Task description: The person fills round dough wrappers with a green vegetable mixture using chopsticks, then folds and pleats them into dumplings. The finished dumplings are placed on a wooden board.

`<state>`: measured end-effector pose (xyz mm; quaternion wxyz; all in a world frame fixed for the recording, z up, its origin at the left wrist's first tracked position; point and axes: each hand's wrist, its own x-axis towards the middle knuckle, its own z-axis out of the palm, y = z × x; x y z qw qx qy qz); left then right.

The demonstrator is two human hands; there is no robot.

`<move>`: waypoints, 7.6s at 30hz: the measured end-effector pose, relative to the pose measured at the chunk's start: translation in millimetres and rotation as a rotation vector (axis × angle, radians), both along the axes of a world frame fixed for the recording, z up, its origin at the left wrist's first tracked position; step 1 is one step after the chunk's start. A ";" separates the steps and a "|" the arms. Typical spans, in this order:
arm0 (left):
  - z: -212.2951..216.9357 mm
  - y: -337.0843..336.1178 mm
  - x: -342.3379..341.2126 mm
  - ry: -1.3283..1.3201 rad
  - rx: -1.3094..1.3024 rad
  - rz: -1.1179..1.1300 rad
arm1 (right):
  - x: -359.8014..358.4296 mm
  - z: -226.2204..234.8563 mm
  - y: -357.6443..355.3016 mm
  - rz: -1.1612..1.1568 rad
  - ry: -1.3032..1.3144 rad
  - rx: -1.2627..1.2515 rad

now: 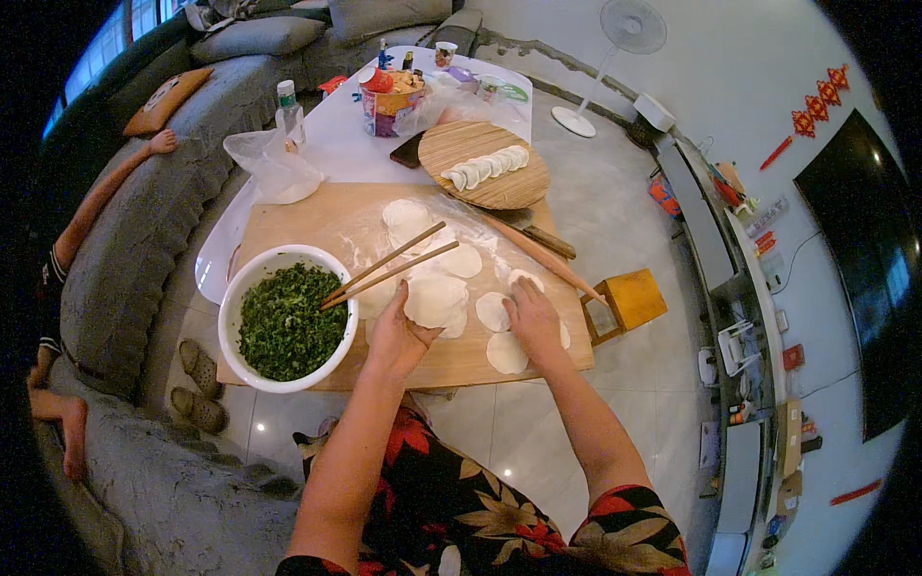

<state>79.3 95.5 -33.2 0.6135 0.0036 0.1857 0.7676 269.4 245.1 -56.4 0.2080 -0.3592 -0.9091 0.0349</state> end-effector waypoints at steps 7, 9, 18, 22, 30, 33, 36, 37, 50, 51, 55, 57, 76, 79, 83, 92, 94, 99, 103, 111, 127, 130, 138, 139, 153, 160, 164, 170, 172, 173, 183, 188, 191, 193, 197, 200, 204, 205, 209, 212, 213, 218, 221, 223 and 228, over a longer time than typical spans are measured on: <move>2.6 4.6 9.3 -0.038 0.082 0.007 | -2.8 11.0 4.8 0.025 -0.057 -0.012; 1.3 6.0 10.9 -0.062 0.107 -0.003 | -5.0 23.8 -4.4 0.073 0.078 0.006; 2.1 6.4 11.6 0.065 0.107 -0.097 | -47.8 86.7 -63.1 0.633 0.140 0.071; -1.6 8.0 15.7 0.102 0.078 -0.105 | -50.5 76.9 -64.2 0.581 0.174 0.084; 2.0 5.1 15.3 0.203 0.061 -0.101 | -53.5 64.8 -63.4 0.407 0.418 -0.277; -1.1 7.5 13.9 0.181 0.032 -0.126 | -54.5 66.8 -58.8 0.256 0.568 -0.630; -3.1 6.0 14.8 0.287 0.012 -0.182 | -48.5 60.8 -40.3 0.105 0.751 -0.954; -2.6 4.8 16.5 0.352 0.008 -0.204 | -45.5 56.9 -33.5 0.090 0.849 -1.043; -8.0 4.9 7.9 0.246 -0.194 0.041 | 13.1 18.2 26.2 -0.266 1.242 -1.451; -7.8 5.2 6.0 0.227 -0.199 0.049 | 11.3 19.5 27.7 -0.242 1.241 -1.482; -3.6 5.4 7.5 0.202 -0.259 0.092 | 2.4 25.2 30.9 -0.176 1.191 -1.551; -10.4 6.7 3.6 0.222 -0.235 0.076 | 0.4 28.8 26.5 -0.178 1.151 -1.559; -17.5 -4.8 2.0 -0.072 -0.025 0.029 | -20.4 2.2 -115.0 0.284 0.191 -0.012; -24.1 -6.3 3.9 0.027 -0.048 0.015 | -16.8 17.1 -108.3 0.206 0.361 -0.192; -6.7 -7.4 18.0 0.107 -0.059 0.001 | -32.0 42.3 -95.7 0.247 0.455 -0.189; -23.9 -1.7 17.4 0.433 -0.110 -0.198 | -44.3 37.3 -80.7 0.207 0.405 -0.318; -17.8 -1.6 18.9 0.452 -0.131 -0.213 | -42.7 35.7 -79.4 0.209 0.390 -0.287; -16.8 -2.2 16.1 0.623 -0.152 -0.168 | -41.9 38.8 -83.9 0.299 0.519 -0.251; -25.8 1.2 16.6 0.709 -0.223 -0.173 | -35.5 32.7 -78.5 0.182 0.447 -0.433; -3.3 -5.2 14.5 0.718 -0.215 -0.193 | -27.0 19.5 -43.9 -0.105 1.176 -1.500; -13.0 3.3 7.3 0.387 -0.126 -0.104 | -41.7 -0.5 41.5 -0.033 0.202 -0.076; -16.5 1.9 5.2 0.347 -0.147 -0.103 | -47.2 -7.1 35.7 0.014 -0.075 0.020; -21.0 3.8 10.9 0.371 -0.224 -0.002 | -34.2 56.9 -47.8 0.432 0.380 -0.369; -21.5 4.1 12.7 0.371 -0.223 0.005 | -36.3 63.8 -63.8 0.468 0.311 -0.268; -14.0 -4.3 14.7 0.415 -0.237 -0.104 | -30.7 44.0 -65.6 0.029 0.625 -1.074; -12.9 -11.7 10.4 0.400 -0.249 -0.034 | -20.6 28.9 -52.5 -0.128 1.381 -1.696; -0.2 -22.6 7.2 0.284 -0.135 0.008 | 8.3 30.3 -50.0 -0.188 1.450 -1.693; -2.6 -37.8 8.2 0.891 -0.390 -0.042 | 49.0 28.0 -61.6 -0.307 1.522 -1.620; -15.5 -36.6 12.7 0.988 -0.388 -0.062 | 57.4 21.9 -63.8 -0.386 1.547 -1.569; -21.4 -35.1 15.5 0.983 -0.333 -0.047 | 61.4 19.9 -65.3 -0.387 1.568 -1.558; -7.7 -43.0 23.8 1.770 -0.578 0.097 | 105.1 -2.3 -5.9 -0.353 1.545 -1.236; 5.3 -50.6 27.0 2.164 -0.615 0.105 | 70.2 19.8 4.8 -0.418 0.842 -0.383; 17.1 -52.6 28.6 2.257 -0.641 0.036 | 51.6 8.9 -3.2 -0.298 0.494 -0.183; 17.9 -53.8 28.7 2.294 -0.626 0.058 | 47.0 -4.5 -5.8 -0.154 0.381 -0.114; 11.4 -58.7 22.4 2.364 -0.568 0.257 | 43.8 -3.7 -15.3 -0.156 0.346 -0.079; 9.2 -57.6 20.5 2.368 -0.501 0.356 | 54.3 -6.5 -12.6 -0.071 0.334 -0.040; 10.7 -55.1 18.7 2.319 -0.451 0.368 | 66.8 -12.7 -8.9 0.069 0.214 0.039; 11.4 -55.1 19.2 2.314 -0.438 0.365 | 71.3 -15.2 -7.3 0.101 0.184 0.056; 13.3 -55.1 17.4 2.285 -0.382 0.378 | 91.2 -21.5 -16.3 0.094 0.094 0.131; 13.0 -58.2 18.8 2.273 -0.381 0.387 | 79.2 -11.5 -26.4 -0.007 0.050 0.127; 15.4 -56.8 18.9 2.271 -0.383 0.399 | 70.8 -10.2 -20.9 -0.039 0.043 0.131; 9.9 -52.7 19.5 2.238 -0.373 0.357 | 68.9 -30.6 -12.9 -0.033 -0.044 0.206; 8.7 -53.1 19.1 2.224 -0.379 0.329 | 78.4 -34.7 -7.4 -0.116 -0.127 0.233; 6.8 -55.4 20.3 2.222 -0.374 0.290 | 58.6 -19.3 -11.3 -0.161 -0.133 0.196; 8.0 -51.1 23.5 2.192 -0.347 0.295 | 53.8 -19.6 -30.7 -0.123 -0.190 0.227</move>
